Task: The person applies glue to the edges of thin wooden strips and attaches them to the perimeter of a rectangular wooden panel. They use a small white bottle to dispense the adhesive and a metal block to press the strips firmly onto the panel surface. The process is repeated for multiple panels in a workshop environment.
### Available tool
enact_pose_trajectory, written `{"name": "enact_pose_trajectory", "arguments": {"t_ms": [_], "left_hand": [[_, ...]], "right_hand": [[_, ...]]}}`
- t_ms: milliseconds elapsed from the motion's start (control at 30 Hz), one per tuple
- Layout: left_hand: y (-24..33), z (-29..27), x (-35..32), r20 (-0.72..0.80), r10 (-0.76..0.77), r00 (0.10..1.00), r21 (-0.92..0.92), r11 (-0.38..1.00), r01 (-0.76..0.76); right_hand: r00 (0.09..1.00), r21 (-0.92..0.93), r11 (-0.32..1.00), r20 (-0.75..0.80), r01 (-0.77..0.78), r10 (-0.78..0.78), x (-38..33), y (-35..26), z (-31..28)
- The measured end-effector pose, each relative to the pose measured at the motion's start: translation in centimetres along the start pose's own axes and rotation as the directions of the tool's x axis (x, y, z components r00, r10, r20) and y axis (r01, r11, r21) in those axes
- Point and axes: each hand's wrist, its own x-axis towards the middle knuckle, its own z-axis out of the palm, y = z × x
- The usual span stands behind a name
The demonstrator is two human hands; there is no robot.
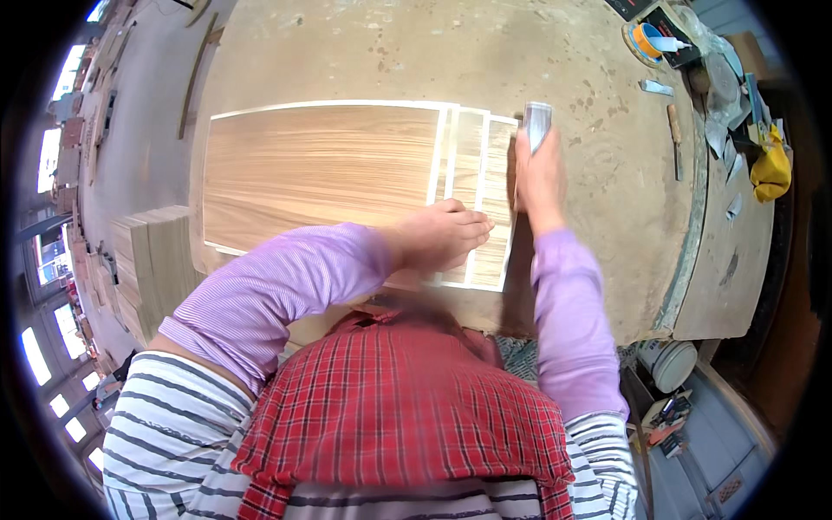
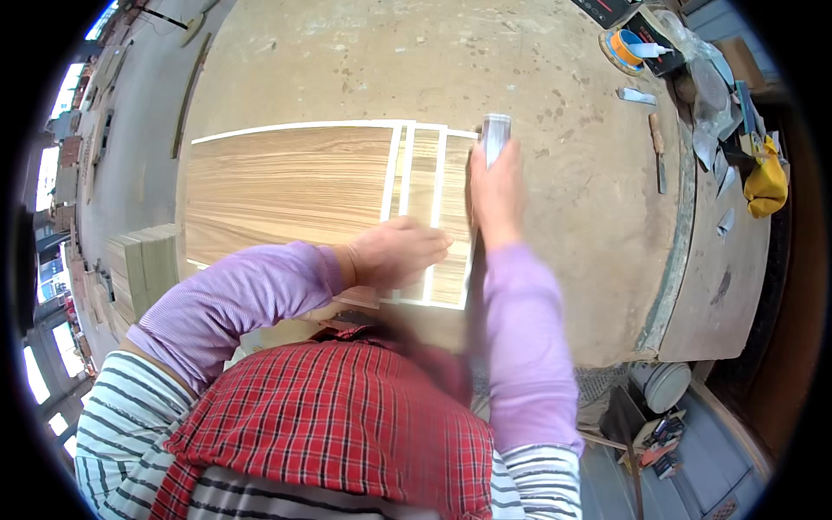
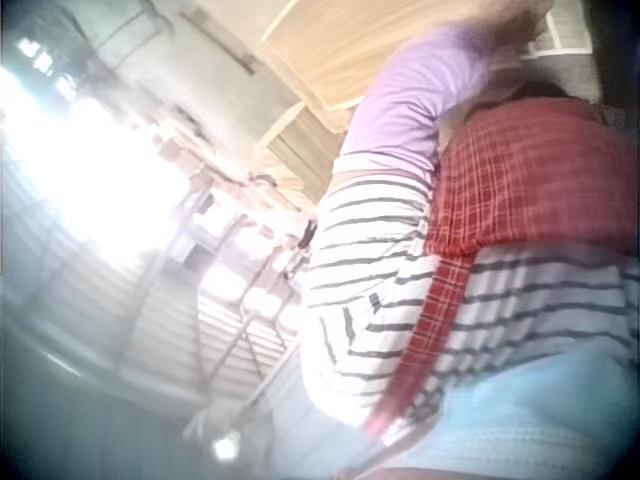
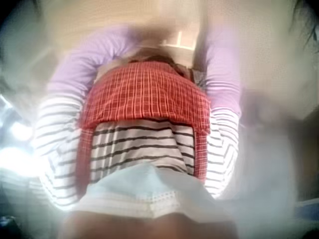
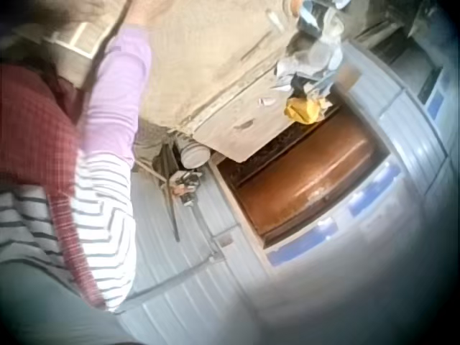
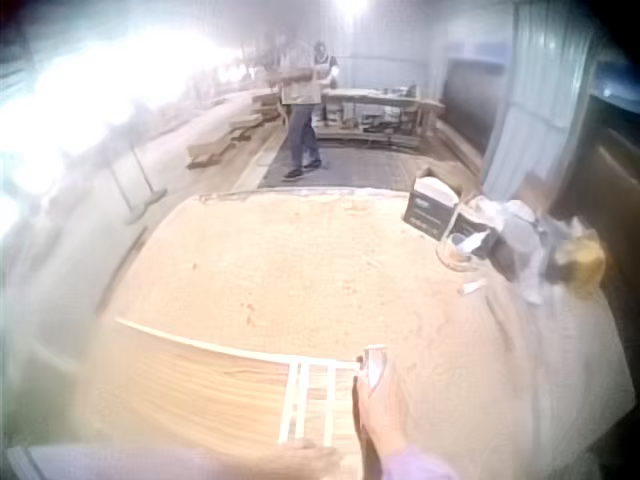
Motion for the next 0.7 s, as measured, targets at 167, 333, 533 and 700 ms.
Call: {"name": "enact_pose_trajectory", "arguments": {"t_ms": [167,333,533,700], "left_hand": [[0.0,-0.2,0.1,-0.033,0.003,0.999,0.041,0.999,-0.002],[0.1,-0.8,0.0,-0.035,-0.003,0.999,0.032,0.999,0.004],[0.4,-0.6,0.2,0.060,-0.037,0.997,0.011,0.999,0.037],[0.0,-0.2,-0.2,0.015,-0.003,1.000,0.067,0.998,0.002]], "right_hand": [[0.998,-0.072,0.997,0.063,0.011,-0.007,-0.9,-0.7,-1.1],[0.994,0.170,0.984,0.104,-0.062,0.045,-16.3,3.0,-2.4],[0.981,0.168,0.973,0.137,-0.157,0.135,-20.3,3.0,-3.2],[0.997,0.190,0.982,0.079,-0.021,0.006,-3.4,1.4,-0.6]]}}
